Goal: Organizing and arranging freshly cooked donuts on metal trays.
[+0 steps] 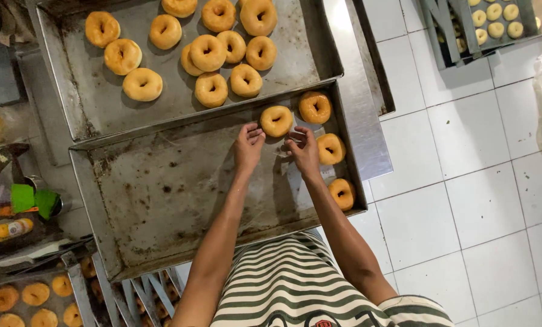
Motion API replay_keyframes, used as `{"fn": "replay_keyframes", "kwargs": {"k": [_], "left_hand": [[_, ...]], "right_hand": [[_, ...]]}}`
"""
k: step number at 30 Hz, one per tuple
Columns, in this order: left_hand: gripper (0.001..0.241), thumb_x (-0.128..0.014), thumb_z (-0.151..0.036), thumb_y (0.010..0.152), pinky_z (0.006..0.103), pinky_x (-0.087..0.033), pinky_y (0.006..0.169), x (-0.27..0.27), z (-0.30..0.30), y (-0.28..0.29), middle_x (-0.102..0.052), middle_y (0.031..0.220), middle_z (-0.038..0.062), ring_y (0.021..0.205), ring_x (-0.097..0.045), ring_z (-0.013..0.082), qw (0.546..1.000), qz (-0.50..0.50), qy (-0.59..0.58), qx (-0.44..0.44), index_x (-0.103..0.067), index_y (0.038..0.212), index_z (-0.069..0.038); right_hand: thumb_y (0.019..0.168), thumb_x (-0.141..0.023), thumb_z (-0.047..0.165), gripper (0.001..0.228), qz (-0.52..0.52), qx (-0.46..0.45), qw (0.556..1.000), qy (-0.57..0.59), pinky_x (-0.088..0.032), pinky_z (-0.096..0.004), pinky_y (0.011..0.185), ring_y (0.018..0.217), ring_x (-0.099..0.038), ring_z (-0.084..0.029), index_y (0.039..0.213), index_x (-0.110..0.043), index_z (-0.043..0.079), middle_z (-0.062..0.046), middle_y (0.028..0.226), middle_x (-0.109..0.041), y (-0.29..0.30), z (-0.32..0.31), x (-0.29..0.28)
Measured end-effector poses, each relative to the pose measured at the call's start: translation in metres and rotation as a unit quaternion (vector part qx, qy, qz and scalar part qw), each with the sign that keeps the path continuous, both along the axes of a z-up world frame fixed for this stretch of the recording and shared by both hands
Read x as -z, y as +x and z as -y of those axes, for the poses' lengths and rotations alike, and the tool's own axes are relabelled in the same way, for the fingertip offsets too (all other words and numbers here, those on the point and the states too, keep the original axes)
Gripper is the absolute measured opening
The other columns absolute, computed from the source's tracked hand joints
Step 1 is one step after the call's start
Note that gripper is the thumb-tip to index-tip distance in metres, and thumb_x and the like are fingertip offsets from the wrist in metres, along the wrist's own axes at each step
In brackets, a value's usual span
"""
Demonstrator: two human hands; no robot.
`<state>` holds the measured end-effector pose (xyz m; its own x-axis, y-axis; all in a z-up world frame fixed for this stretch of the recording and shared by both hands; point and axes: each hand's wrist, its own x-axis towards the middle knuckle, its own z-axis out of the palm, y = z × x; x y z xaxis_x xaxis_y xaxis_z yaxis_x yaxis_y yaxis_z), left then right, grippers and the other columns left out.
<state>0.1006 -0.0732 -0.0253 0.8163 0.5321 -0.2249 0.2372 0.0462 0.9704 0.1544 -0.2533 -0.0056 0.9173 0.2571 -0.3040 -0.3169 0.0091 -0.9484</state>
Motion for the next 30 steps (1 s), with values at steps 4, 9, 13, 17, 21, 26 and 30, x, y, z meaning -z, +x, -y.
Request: {"fn": "replay_keyframes", "kwargs": {"k": [4,9,13,17,21,26,30], "left_hand": [[0.037,-0.072,-0.015,0.096,0.0331,-0.061,0.086,-0.018,0.001,0.002,-0.073,0.117,0.009,0.107,-0.073,0.017,0.999,-0.029,0.016,0.015,-0.059,0.129,-0.003],[0.035,-0.074,-0.015,0.093,0.0327,-0.061,0.079,-0.024,0.0,0.003,-0.076,0.107,0.01,0.097,-0.076,0.0177,0.996,-0.079,0.044,0.002,-0.064,0.124,-0.003],[0.034,-0.073,-0.016,0.095,0.0309,-0.061,0.082,-0.007,0.006,0.004,-0.078,0.106,0.01,0.096,-0.076,0.0161,1.0,-0.01,0.003,0.005,-0.063,0.123,-0.001],[0.035,-0.074,-0.016,0.094,0.0306,-0.061,0.081,-0.008,0.009,0.005,-0.078,0.105,0.01,0.095,-0.075,0.0155,1.0,-0.01,-0.002,0.007,-0.062,0.123,0.0],[0.036,-0.073,-0.015,0.095,0.0308,-0.061,0.083,-0.009,0.009,0.004,-0.076,0.11,0.013,0.098,-0.075,0.0175,1.0,0.001,-0.007,0.023,-0.061,0.124,0.002],[0.037,-0.072,-0.016,0.094,0.031,-0.062,0.083,-0.022,0.016,0.006,-0.075,0.114,0.014,0.101,-0.075,0.0188,0.999,-0.022,-0.011,0.027,-0.06,0.125,0.002],[0.038,-0.073,-0.016,0.094,0.032,-0.062,0.085,-0.012,0.018,0.005,-0.076,0.115,0.014,0.102,-0.076,0.02,1.0,-0.012,-0.006,0.024,-0.061,0.125,0.002]], "right_hand": [[0.096,-0.067,0.008,0.041,0.034,-0.006,0.999,0.0,-0.059,-0.029,0.074,0.102,-0.071,-0.015,0.134,-0.051,0.005,-0.009,0.128,-0.066,0.003,-0.002,-0.011],[0.096,-0.069,0.007,0.039,0.013,0.002,1.0,0.015,-0.059,-0.03,0.075,0.101,-0.072,-0.015,0.13,-0.052,0.003,-0.01,0.121,-0.069,0.006,0.0,0.004],[0.096,-0.067,0.007,0.039,0.006,-0.003,1.0,0.006,-0.06,-0.028,0.076,0.102,-0.072,-0.014,0.131,-0.051,0.004,-0.008,0.121,-0.069,0.006,-0.003,-0.01],[0.095,-0.068,0.003,0.041,0.013,0.013,0.999,0.028,-0.057,-0.027,0.074,0.098,-0.07,-0.015,0.132,-0.051,0.003,-0.009,0.122,-0.069,0.01,-0.002,0.001],[0.094,-0.068,0.002,0.041,0.012,0.013,0.996,0.084,-0.057,-0.028,0.072,0.099,-0.07,-0.015,0.131,-0.051,0.002,-0.01,0.122,-0.067,0.012,0.0,0.012],[0.094,-0.068,0.003,0.041,0.012,0.017,0.999,0.033,-0.057,-0.027,0.072,0.099,-0.07,-0.014,0.131,-0.052,0.004,-0.009,0.121,-0.068,0.016,0.001,0.002],[0.094,-0.069,0.006,0.041,0.016,0.015,1.0,0.002,-0.058,-0.027,0.073,0.1,-0.071,-0.013,0.131,-0.053,0.005,-0.008,0.119,-0.069,0.015,0.002,-0.004]]}}
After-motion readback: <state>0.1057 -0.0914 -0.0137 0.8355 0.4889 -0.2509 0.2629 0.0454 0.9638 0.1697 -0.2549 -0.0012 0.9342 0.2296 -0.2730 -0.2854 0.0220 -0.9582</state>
